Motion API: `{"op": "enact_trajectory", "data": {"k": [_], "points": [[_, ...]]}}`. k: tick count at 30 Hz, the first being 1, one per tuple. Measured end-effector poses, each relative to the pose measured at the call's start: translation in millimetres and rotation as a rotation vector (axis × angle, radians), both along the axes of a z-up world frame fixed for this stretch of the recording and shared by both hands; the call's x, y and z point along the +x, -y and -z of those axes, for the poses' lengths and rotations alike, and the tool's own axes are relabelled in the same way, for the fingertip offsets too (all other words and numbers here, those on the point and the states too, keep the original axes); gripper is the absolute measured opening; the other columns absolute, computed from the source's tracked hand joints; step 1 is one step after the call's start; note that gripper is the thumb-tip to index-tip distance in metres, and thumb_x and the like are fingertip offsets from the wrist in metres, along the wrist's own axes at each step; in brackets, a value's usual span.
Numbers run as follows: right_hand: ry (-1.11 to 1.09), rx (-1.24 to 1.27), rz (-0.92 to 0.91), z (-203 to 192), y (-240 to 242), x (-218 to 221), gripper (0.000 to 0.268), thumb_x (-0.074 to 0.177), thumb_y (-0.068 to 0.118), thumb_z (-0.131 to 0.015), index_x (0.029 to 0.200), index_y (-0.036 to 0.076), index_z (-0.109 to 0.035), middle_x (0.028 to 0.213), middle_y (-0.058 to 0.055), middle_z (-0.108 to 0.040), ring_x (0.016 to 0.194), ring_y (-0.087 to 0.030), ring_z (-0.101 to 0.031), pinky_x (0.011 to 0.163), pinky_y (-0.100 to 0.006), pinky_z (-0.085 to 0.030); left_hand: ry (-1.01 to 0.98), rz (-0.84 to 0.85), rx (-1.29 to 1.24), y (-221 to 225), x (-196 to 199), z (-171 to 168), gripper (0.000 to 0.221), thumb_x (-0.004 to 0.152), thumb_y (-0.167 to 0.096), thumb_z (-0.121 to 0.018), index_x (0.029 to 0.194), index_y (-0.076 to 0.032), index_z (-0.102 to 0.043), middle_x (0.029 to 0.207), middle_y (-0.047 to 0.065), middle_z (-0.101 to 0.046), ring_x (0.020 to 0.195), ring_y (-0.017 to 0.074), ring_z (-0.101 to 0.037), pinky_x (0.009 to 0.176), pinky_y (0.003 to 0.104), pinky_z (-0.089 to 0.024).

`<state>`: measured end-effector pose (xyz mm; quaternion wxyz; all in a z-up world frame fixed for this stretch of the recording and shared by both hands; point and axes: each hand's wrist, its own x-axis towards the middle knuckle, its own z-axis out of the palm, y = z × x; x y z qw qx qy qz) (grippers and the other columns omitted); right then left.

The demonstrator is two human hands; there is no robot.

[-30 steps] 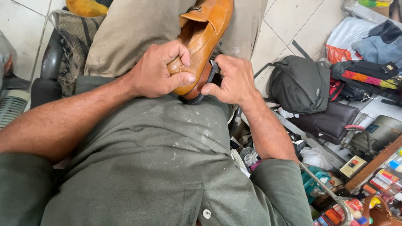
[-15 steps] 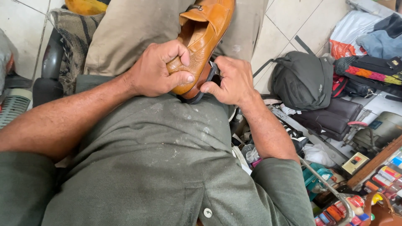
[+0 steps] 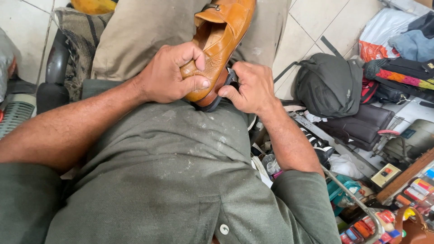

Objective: Sharpening a hand knife and using it to trim the excess leather from the edge of a shoe sole.

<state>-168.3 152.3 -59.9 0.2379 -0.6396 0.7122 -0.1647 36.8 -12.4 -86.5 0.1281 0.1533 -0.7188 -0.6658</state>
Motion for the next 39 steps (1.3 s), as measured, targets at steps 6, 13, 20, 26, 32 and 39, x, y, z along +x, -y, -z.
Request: {"op": "enact_trajectory", "data": {"k": [6,13,20,26,32,39], "points": [[0.051,0.01,-0.004,-7,4,6,0.068,0.101,0.071,-0.025,0.074,0.012,-0.043,0.063,0.001,-0.045,0.055,-0.021,-0.047,0.046,-0.04,-0.032,-0.017,-0.012,0.02,2,-2,2,0.027,0.092,-0.019,-0.08,0.1,-0.012,-0.055,0.087,-0.005,-0.061,0.073,0.0118,-0.052,0.07,0.029,-0.044],[-0.012,0.122,-0.098,-25,16,-13,0.084,0.081,0.09,-0.021,0.08,0.009,-0.041,0.067,-0.001,-0.041,0.057,-0.019,-0.038,0.047,-0.039,-0.03,0.124,-0.018,0.052,4,-5,-10,0.029,0.091,-0.028,-0.077,0.101,-0.017,-0.052,0.087,-0.007,-0.056,0.075,0.0124,-0.046,0.073,0.03,-0.04],[-0.009,0.243,-0.077,-29,15,-28,0.1,0.068,0.097,-0.028,0.106,0.007,-0.051,0.076,-0.005,-0.061,0.061,-0.024,-0.057,0.054,-0.044,-0.044,0.223,-0.008,0.095,3,-21,-42,0.028,0.09,-0.021,-0.076,0.102,-0.017,-0.051,0.07,-0.006,-0.04,0.06,0.0106,-0.036,0.061,0.029,-0.033],[0.096,0.17,-0.033,-29,10,-38,0.095,0.07,0.094,-0.033,0.099,0.006,-0.055,0.083,-0.001,-0.051,0.071,-0.018,-0.046,0.059,-0.037,-0.039,0.295,-0.049,0.18,2,-39,-45,0.021,0.092,-0.023,-0.072,0.098,-0.019,-0.052,0.067,-0.008,-0.038,0.055,0.0072,-0.032,0.057,0.027,-0.032],[-0.038,0.212,-0.096,-27,15,-36,0.105,0.06,0.1,-0.027,0.102,0.006,-0.051,0.081,-0.003,-0.056,0.068,-0.023,-0.053,0.053,-0.042,-0.04,0.36,0.109,0.204,11,-45,-38,0.028,0.093,-0.027,-0.072,0.103,-0.021,-0.047,0.083,-0.007,-0.05,0.065,0.0105,-0.041,0.066,0.03,-0.04],[-0.146,0.112,-0.141,-21,20,-42,0.112,0.064,0.099,-0.026,0.11,0.001,-0.057,0.088,-0.008,-0.062,0.071,-0.029,-0.061,0.051,-0.045,-0.044,0.343,0.054,0.198,5,-49,-26,0.021,0.095,-0.025,-0.07,0.105,-0.02,-0.051,0.082,-0.006,-0.05,0.068,0.0108,-0.043,0.067,0.031,-0.04]]}}
